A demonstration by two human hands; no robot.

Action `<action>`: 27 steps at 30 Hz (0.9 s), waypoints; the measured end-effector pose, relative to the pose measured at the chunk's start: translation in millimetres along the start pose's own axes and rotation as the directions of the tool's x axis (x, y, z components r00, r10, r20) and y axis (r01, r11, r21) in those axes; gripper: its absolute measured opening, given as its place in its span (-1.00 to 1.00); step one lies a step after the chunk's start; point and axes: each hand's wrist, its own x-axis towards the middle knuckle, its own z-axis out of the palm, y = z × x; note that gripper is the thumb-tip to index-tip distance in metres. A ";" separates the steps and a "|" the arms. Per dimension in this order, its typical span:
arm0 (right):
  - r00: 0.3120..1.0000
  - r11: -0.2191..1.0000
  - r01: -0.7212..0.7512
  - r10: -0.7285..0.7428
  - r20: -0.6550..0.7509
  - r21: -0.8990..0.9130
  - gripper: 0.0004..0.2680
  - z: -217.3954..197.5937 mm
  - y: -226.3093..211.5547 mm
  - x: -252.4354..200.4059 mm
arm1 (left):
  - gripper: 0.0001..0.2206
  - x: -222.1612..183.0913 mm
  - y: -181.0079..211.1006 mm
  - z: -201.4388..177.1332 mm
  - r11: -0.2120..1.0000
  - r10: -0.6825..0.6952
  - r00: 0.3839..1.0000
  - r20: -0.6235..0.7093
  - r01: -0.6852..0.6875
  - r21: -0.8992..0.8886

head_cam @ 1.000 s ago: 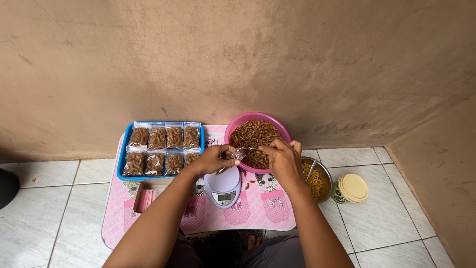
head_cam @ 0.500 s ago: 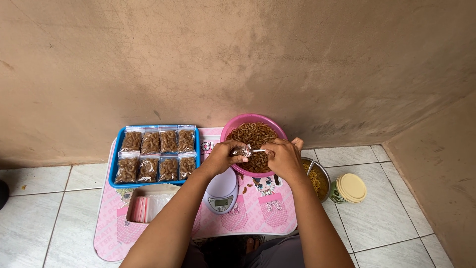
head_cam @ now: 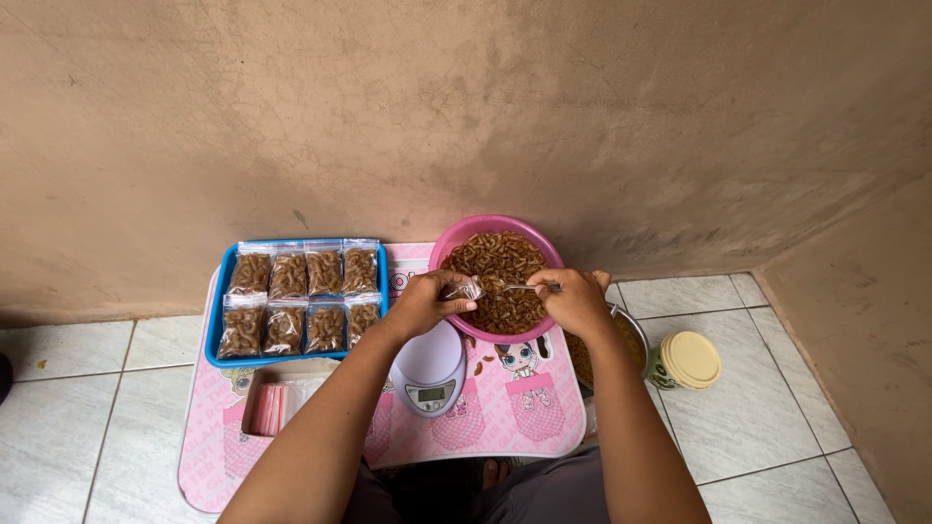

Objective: Packaging dried food items into small plastic bags using a spoon and a digital scale for portioning.

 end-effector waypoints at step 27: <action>0.983 0.999 0.046 -0.048 -0.176 -0.017 -0.84 12.3 26.6 -18.3 | -0.53 -31.2 -31.9 -2.2 0.859 -0.304 0.908 0.289 0.130 0.495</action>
